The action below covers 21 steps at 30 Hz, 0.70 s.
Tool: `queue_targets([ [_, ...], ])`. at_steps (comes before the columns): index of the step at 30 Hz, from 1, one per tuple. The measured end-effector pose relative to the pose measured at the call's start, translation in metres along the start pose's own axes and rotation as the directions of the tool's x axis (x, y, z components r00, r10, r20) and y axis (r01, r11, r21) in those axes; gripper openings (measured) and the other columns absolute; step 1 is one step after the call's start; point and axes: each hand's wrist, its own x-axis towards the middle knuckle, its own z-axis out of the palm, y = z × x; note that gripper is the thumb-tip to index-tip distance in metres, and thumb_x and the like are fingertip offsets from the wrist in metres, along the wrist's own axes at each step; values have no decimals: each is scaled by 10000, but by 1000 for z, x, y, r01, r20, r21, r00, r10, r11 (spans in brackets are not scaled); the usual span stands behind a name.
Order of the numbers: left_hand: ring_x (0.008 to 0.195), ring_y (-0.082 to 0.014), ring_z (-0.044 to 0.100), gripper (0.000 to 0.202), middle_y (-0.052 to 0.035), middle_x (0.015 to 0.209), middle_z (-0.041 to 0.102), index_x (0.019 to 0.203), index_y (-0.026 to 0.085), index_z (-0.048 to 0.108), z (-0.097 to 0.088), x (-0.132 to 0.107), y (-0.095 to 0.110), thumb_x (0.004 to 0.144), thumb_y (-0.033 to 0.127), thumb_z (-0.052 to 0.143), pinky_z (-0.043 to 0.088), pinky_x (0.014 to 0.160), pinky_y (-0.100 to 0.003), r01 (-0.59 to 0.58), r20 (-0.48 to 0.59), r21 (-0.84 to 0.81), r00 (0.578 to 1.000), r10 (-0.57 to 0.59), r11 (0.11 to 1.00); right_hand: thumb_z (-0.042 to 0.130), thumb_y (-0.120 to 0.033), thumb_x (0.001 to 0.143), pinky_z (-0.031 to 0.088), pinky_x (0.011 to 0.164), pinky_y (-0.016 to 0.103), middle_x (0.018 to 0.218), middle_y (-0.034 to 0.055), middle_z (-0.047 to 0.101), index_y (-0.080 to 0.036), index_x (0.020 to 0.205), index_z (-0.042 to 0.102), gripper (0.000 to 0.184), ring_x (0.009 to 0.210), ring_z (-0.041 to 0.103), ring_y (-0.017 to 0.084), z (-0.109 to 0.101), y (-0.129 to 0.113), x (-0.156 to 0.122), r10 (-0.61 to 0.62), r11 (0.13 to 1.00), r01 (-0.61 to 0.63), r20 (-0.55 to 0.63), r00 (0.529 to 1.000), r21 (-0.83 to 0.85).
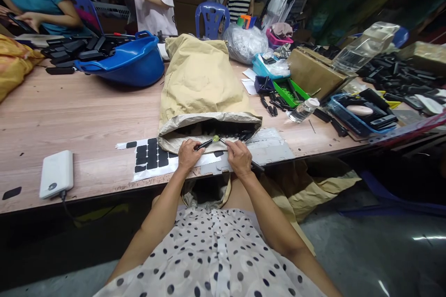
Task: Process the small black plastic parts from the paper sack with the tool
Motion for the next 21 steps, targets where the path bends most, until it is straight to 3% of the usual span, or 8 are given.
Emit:
queue_targets([
  [7, 838, -204, 597, 199, -21, 808, 639, 741, 236, 667, -6, -2, 0, 884, 315, 553, 492, 818, -342, -8, -89, -164, 996, -7, 986, 560, -140, 889, 362, 734, 305, 878, 58, 605, -254, 1069, 752, 287, 845, 479, 213, 11, 1, -9, -20, 995, 22, 15, 1000, -102],
  [11, 729, -170, 571, 201, -9, 818, 635, 816, 225, 661, -21, -19, 9, 893, 369, 543, 494, 724, -307, -63, -62, -251, 997, 49, 966, 562, -157, 889, 351, 730, 304, 874, 55, 592, -257, 1073, 746, 279, 844, 462, 215, 12, -1, -9, -27, 995, 28, 8, 1000, -100],
  [14, 687, -157, 576, 234, 4, 803, 653, 965, 220, 678, -32, -54, 18, 906, 405, 547, 487, 677, -283, -115, 74, -307, 987, 144, 945, 558, -167, 895, 349, 735, 306, 880, 55, 588, -257, 1083, 744, 280, 848, 457, 215, 12, 0, -9, -19, 995, 20, 10, 1000, -95],
  [17, 686, -157, 617, 240, 2, 810, 693, 1021, 225, 693, -31, -93, 24, 912, 385, 551, 491, 677, -273, -124, 323, -305, 919, 226, 944, 548, -168, 903, 349, 744, 311, 896, 60, 584, -256, 1090, 742, 284, 864, 460, 218, 12, -1, -10, -1, 996, 4, 28, 1000, -88],
  [19, 754, -176, 668, 206, -15, 867, 731, 1011, 232, 711, -21, -112, 25, 901, 333, 569, 503, 724, -281, -80, 473, -202, 865, 169, 976, 546, -164, 903, 353, 750, 314, 895, 61, 586, -255, 1089, 743, 286, 867, 466, 219, 12, -1, -10, 4, 997, -2, 31, 1000, -78],
  [21, 848, -206, 709, 210, -42, 939, 762, 1040, 236, 723, -8, -122, 23, 898, 281, 575, 515, 776, -296, -1, 574, -32, 819, 19, 1000, 545, -161, 899, 357, 753, 317, 890, 62, 590, -253, 1085, 744, 288, 864, 473, 219, 11, -1, -9, 8, 998, -7, 24, 1000, -64],
])
